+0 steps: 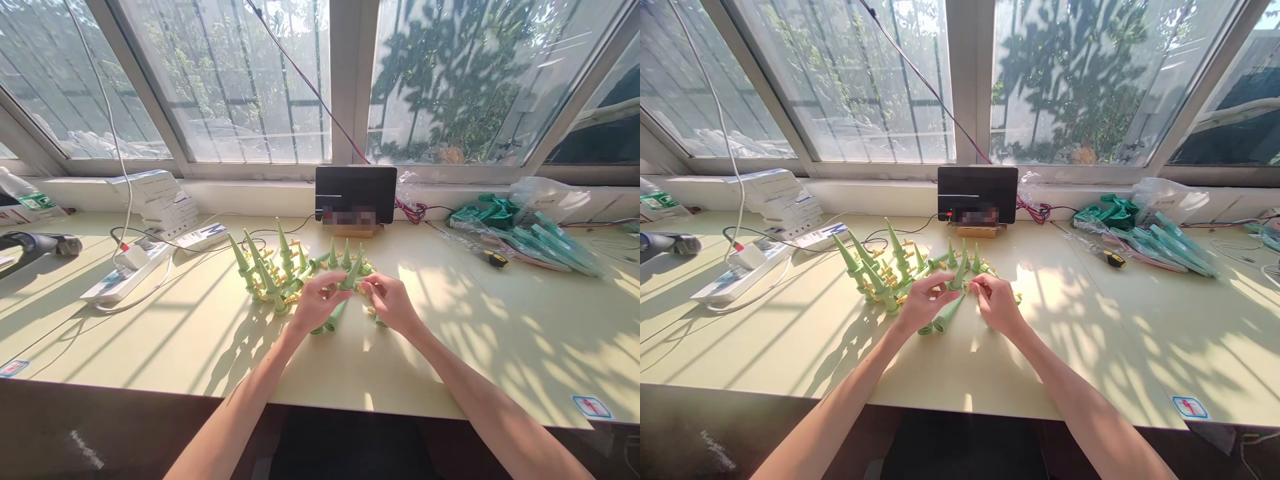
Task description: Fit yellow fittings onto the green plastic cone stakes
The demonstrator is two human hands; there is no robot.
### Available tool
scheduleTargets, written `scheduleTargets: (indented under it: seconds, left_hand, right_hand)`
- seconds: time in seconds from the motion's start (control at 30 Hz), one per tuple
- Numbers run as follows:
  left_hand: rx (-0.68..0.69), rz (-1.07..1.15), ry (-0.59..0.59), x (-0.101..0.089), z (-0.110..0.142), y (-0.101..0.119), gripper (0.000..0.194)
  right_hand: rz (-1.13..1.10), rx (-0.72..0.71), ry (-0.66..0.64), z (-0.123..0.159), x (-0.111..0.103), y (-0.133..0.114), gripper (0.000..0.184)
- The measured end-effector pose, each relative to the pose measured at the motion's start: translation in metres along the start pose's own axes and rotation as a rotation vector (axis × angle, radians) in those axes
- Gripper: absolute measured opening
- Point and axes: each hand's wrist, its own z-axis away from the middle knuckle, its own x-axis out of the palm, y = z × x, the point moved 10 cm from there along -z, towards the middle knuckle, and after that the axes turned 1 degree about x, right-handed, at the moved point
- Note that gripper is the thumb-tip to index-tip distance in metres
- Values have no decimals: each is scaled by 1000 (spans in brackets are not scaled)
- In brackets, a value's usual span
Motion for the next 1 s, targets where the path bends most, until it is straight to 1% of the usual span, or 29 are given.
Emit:
scheduleTargets:
  seconds: [0.1, 0.17, 0.23, 0.3, 0.4, 0.53, 0.67, 0.77, 0.87, 0.93, 1.0]
  left_hand:
    - [-9, -32, -4, 1, 0, 0, 34]
    - [-54, -45, -10, 2, 0, -2, 38]
    - [-98, -22, -19, 2, 0, -2, 39]
    - [-120, 27, -38, 4, 0, 1, 36]
    - [-167, 74, -71, 5, 0, 4, 34]
    - [-217, 88, -72, 4, 1, 2, 30]
    - [-219, 75, -65, 5, 3, 3, 28]
    - [-204, 64, -77, 6, 3, 6, 30]
    - [-189, 53, -80, 6, 3, 6, 32]
    - [-181, 52, -72, 6, 3, 3, 33]
    - [-182, 55, -58, 4, 3, -3, 35]
  right_hand:
    - [-54, 50, -46, -1, 3, 4, 32]
    - [-45, 45, -52, -3, 3, 3, 36]
    - [31, -14, -30, -4, 0, -4, 39]
    - [140, -107, -3, -4, -3, -13, 40]
    - [262, -222, 9, -3, -3, -20, 35]
    - [369, -350, 24, 2, -1, -24, 32]
    - [421, -416, 27, 7, 3, -30, 35]
    - [417, -433, 22, 9, 5, -32, 36]
    - [376, -418, 48, 9, 5, -31, 38]
    - [328, -360, 84, 7, 2, -27, 41]
    - [254, -255, 95, 4, 0, -20, 43]
